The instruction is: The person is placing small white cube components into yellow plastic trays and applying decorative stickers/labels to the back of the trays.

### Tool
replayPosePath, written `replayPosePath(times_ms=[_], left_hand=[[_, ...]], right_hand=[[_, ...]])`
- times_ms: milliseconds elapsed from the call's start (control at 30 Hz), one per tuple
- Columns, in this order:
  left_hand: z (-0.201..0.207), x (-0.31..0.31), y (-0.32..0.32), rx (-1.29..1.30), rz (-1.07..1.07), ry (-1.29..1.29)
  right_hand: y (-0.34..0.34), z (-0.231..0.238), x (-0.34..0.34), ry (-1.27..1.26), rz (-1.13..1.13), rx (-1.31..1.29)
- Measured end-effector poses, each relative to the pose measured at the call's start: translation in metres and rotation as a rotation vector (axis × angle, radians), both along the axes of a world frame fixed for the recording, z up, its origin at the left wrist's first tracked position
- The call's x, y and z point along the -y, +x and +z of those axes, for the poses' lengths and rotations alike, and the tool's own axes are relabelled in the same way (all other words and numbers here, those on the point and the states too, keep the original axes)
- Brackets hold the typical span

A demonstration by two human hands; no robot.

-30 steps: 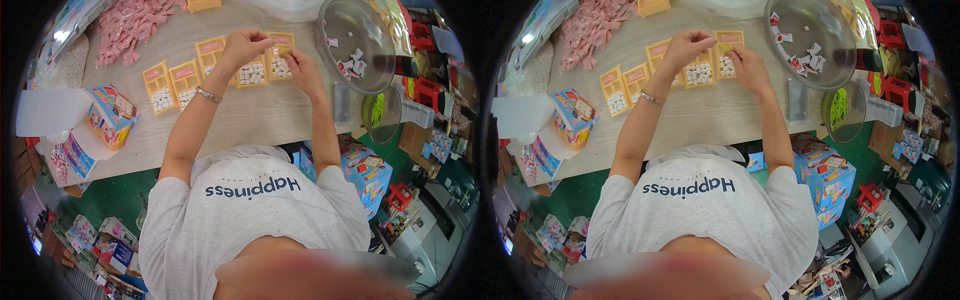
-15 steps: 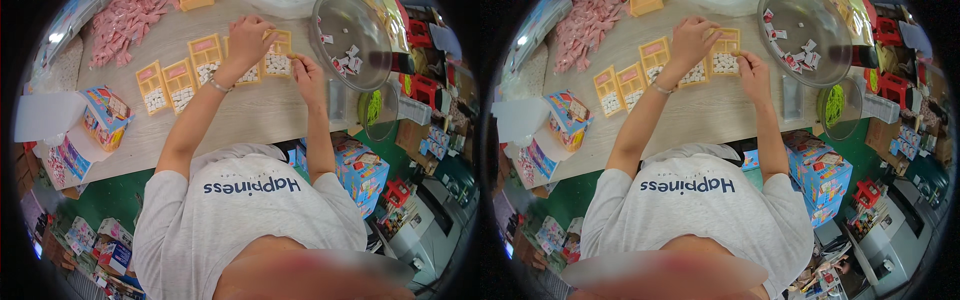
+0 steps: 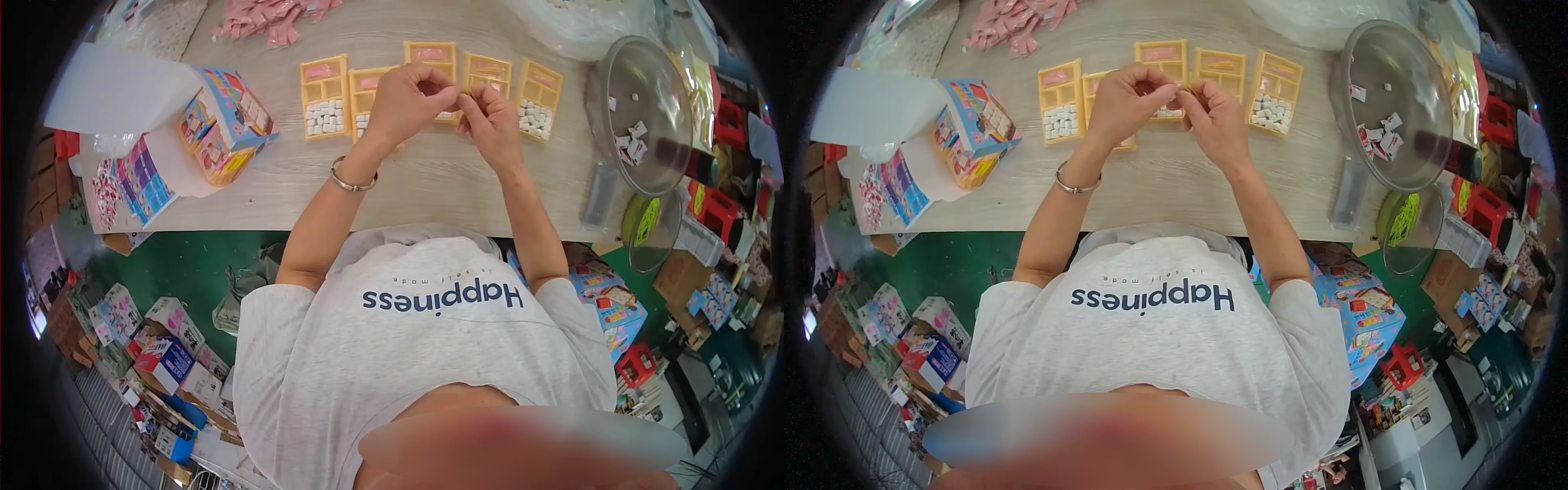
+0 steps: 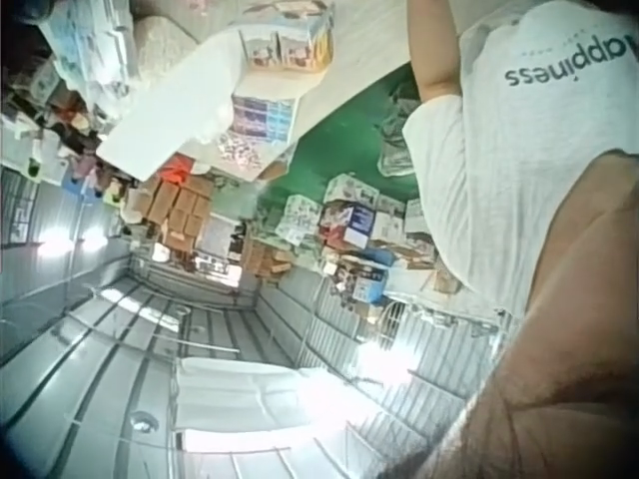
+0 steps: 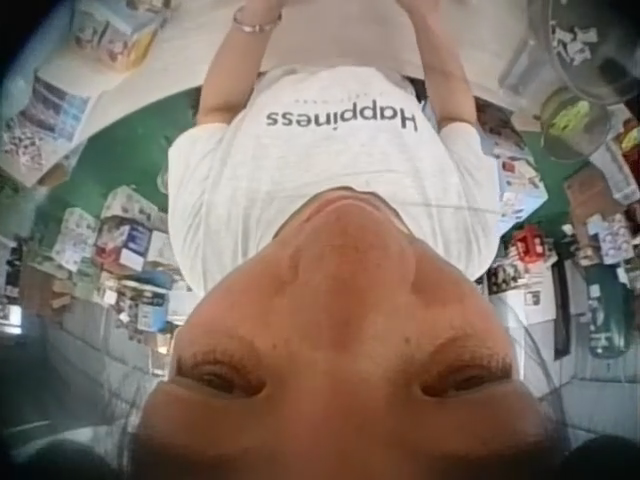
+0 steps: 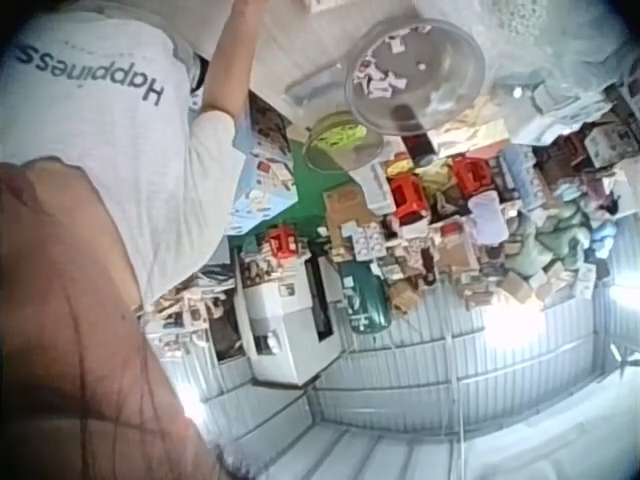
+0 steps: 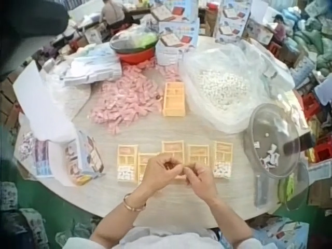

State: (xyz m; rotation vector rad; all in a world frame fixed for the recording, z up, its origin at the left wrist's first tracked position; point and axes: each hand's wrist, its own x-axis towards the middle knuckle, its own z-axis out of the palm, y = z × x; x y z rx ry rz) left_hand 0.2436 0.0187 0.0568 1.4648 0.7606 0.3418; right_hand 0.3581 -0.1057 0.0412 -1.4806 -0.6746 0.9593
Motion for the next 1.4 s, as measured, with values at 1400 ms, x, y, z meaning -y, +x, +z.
replayPosePath(times_ms=[1400], left_hand=[[-0.065,-0.017,-0.151,-0.605,0.144,1.066]], right_hand=[[-0.065,-0.016,-0.122,0.084,0.221,1.094]])
